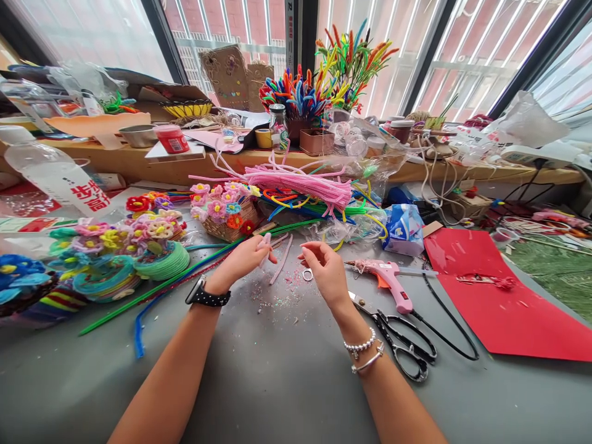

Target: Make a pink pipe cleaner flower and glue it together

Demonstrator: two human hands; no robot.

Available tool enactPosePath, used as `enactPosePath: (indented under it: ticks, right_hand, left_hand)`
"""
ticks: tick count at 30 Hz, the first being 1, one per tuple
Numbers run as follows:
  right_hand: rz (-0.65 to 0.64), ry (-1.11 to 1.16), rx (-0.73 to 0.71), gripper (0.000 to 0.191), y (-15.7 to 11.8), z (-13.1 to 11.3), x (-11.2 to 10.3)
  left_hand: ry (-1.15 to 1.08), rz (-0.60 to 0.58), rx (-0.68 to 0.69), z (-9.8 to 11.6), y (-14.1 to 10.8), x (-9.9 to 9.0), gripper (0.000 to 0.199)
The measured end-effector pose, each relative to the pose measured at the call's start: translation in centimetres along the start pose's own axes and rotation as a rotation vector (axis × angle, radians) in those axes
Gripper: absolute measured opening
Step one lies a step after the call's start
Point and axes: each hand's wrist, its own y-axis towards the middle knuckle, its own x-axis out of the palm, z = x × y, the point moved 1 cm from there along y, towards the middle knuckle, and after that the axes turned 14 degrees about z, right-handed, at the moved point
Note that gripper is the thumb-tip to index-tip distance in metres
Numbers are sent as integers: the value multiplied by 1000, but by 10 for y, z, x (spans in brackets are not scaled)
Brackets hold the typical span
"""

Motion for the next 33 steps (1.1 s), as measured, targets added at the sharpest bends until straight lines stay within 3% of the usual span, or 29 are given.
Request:
enactPosePath:
  ticks: [4,7,13,20,23,26,30,33]
  right_hand:
    - [-31,-47,-24,24,0,0,1]
    - [-37,-67,-32,25,-1,-1,1]
    - [-57,-83,-36,24,-2,-1,1]
    - [-88,-85,-25,22,-3,0,2]
    - [-53,-82,-15,22,-2,3,3]
    - [-2,-68,32,25,-1,5,4]
    - [-34,50,162,30,-1,3,5]
    - [-35,138,225,26,-2,0,5]
  left_hand:
    - [210,58,-19,-5,1,3,18]
    - [331,-29,37,-3,-1,8,21]
    - [448,-149,51,-1,-7,16,17]
    - [469,-133,38,6,-12,23,16]
    - [429,-77,14,7,-10,17,13]
    - [250,-28,48,12,-9,4,14]
    - [-85,-233,163,21,-12,-8,17]
    - [-111,-293,203,23,-14,-7,19]
